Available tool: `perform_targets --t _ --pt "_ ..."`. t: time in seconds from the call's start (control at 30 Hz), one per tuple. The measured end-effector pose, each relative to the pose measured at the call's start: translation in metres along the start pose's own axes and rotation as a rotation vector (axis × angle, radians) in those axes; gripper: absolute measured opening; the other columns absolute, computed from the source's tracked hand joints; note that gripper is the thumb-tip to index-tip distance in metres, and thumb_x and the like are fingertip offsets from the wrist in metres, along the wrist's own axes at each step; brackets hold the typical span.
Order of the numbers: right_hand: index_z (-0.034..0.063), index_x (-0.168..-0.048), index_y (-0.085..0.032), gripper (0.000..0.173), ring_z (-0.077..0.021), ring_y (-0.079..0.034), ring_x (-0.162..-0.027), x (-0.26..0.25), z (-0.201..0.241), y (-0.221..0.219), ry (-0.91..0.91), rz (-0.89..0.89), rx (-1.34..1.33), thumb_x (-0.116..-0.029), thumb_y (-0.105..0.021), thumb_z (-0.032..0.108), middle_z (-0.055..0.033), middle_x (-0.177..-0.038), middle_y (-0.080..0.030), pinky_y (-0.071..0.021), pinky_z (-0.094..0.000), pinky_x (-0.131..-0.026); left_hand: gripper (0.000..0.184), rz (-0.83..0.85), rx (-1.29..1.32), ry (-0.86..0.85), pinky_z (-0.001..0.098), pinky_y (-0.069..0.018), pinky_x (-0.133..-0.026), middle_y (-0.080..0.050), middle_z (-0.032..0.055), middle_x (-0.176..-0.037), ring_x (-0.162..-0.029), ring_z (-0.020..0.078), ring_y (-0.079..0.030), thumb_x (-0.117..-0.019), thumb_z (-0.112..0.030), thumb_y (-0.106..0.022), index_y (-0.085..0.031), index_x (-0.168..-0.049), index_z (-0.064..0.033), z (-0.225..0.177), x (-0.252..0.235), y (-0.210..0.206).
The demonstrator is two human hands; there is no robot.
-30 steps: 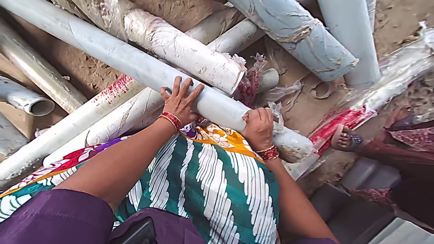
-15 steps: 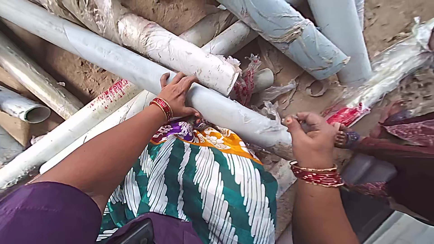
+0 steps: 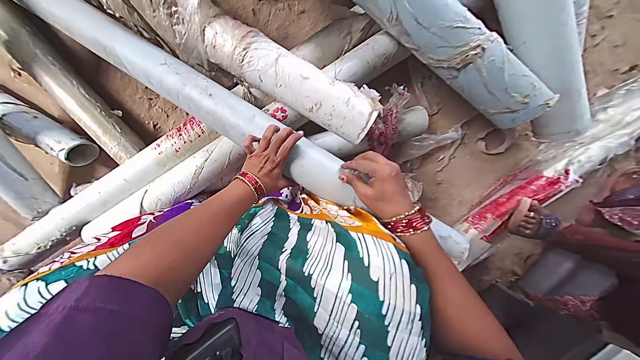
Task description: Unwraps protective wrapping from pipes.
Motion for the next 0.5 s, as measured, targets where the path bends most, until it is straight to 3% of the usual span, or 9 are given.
perform_targets --t 0.07,0.1,0.2,0.33,0.5 --pt "-0.0048 -0.104 -0.077 0.021 -0.0361 -0.069 -0.097 0.001 0.006 -0.002 0.036 0.005 0.009 -0.0859 -0.078 0.006 -0.0233 -0.103 -0.071 -0.0557 -0.0455 -0.088 0.111 0.039 -0.002 -0.001 0.0658 -0.0375 -0.093 -0.057 0.0166 -0.144 -0.135 0.0424 -0.049 -0.0516 -0.060 -0.088 -0.053 -0.147 -0.0145 0.001 -0.004 0.000" --pt "-0.0054 -0.100 -0.077 0.018 -0.0372 -0.069 -0.095 0.000 0.006 -0.004 0.059 -0.017 0.022 -0.0853 -0.077 0.004 -0.0239 -0.101 -0.071 -0.0559 -0.0456 -0.087 0.111 0.065 0.003 0.005 0.0665 -0.0371 -0.094 -0.057 0.0166 -0.145 -0.136 0.0429 -0.048 -0.0523 -0.060 -0.088 -0.053 -0.148 -0.0157 0.001 -0.005 -0.001" --pt "-0.0056 -0.085 -0.073 0.008 -0.0364 -0.072 -0.088 -0.003 0.004 -0.010 0.099 -0.081 0.091 -0.0889 -0.068 -0.001 -0.0229 -0.089 -0.072 -0.0581 -0.0441 -0.082 0.108 0.165 0.026 0.047 0.0674 -0.0352 -0.098 -0.053 0.0149 -0.150 -0.141 0.0421 -0.042 -0.0546 -0.059 -0.090 -0.054 -0.148 -0.0194 0.002 -0.009 -0.003" --pt "-0.0093 -0.086 -0.065 0.010 -0.0448 -0.069 -0.084 -0.004 0.002 -0.019 0.097 -0.007 0.207 -0.0926 -0.062 -0.003 -0.0269 -0.084 -0.066 -0.0570 -0.0520 -0.076 0.107 0.237 0.078 0.095 0.0686 -0.0290 -0.105 -0.048 0.0151 -0.154 -0.147 0.0416 -0.036 -0.0560 -0.053 -0.092 -0.052 -0.149 -0.0203 0.001 -0.012 -0.001" --pt "-0.0102 -0.088 -0.067 0.006 -0.0446 -0.070 -0.087 0.003 0.009 -0.015 0.091 0.168 0.182 -0.0908 -0.065 -0.005 -0.0271 -0.088 -0.067 -0.0572 -0.0540 -0.080 0.111 0.330 0.137 0.152 0.0764 -0.0074 -0.116 -0.039 0.0101 -0.163 -0.156 0.0409 -0.019 -0.0561 -0.048 -0.096 -0.048 -0.153 -0.0234 0.004 -0.009 0.000"
Point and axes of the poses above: each hand's wrist, its own x-axis away from the middle knuckle, its own y-axis out of the back of the hand, z = x × y, the point moved 6 cm from there along -x, towards the middle knuckle
